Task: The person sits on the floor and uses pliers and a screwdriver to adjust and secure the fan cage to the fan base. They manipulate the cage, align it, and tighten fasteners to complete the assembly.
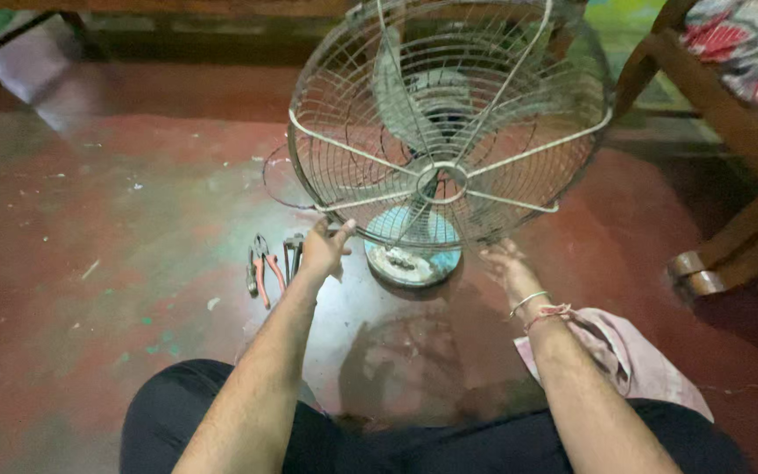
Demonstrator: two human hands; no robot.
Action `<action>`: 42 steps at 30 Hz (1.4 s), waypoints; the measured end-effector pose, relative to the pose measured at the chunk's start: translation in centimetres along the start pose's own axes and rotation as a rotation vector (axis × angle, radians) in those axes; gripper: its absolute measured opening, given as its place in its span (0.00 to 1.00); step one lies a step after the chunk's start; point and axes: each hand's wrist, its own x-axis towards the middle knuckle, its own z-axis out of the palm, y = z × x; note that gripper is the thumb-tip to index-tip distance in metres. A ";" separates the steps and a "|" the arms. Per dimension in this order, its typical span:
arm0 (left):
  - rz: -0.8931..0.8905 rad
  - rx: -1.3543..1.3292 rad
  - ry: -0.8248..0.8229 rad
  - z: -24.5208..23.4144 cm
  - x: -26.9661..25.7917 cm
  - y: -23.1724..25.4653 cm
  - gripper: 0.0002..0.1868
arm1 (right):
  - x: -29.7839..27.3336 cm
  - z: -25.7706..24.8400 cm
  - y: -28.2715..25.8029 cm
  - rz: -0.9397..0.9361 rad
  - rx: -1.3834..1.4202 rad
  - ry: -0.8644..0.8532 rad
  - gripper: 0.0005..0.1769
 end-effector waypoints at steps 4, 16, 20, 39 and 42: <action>0.047 0.409 0.261 -0.4 -2.5 2.6 0.21 | -6.2 5.0 -4.0 -0.369 -0.802 0.471 0.28; 0.899 0.619 0.374 0.8 -9.4 14.8 0.38 | -12.1 17.0 -15.3 -0.982 -1.509 0.402 0.14; 0.937 0.690 0.369 0.6 -9.6 14.5 0.43 | -11.0 17.3 -15.6 -0.893 -1.653 0.407 0.34; 0.799 0.717 0.328 1.3 -9.5 15.5 0.43 | -3.6 16.6 -14.7 -0.440 -1.576 0.177 0.11; 0.830 0.702 0.337 1.1 -9.3 15.6 0.44 | -6.3 16.2 -14.8 -0.726 -1.526 0.263 0.10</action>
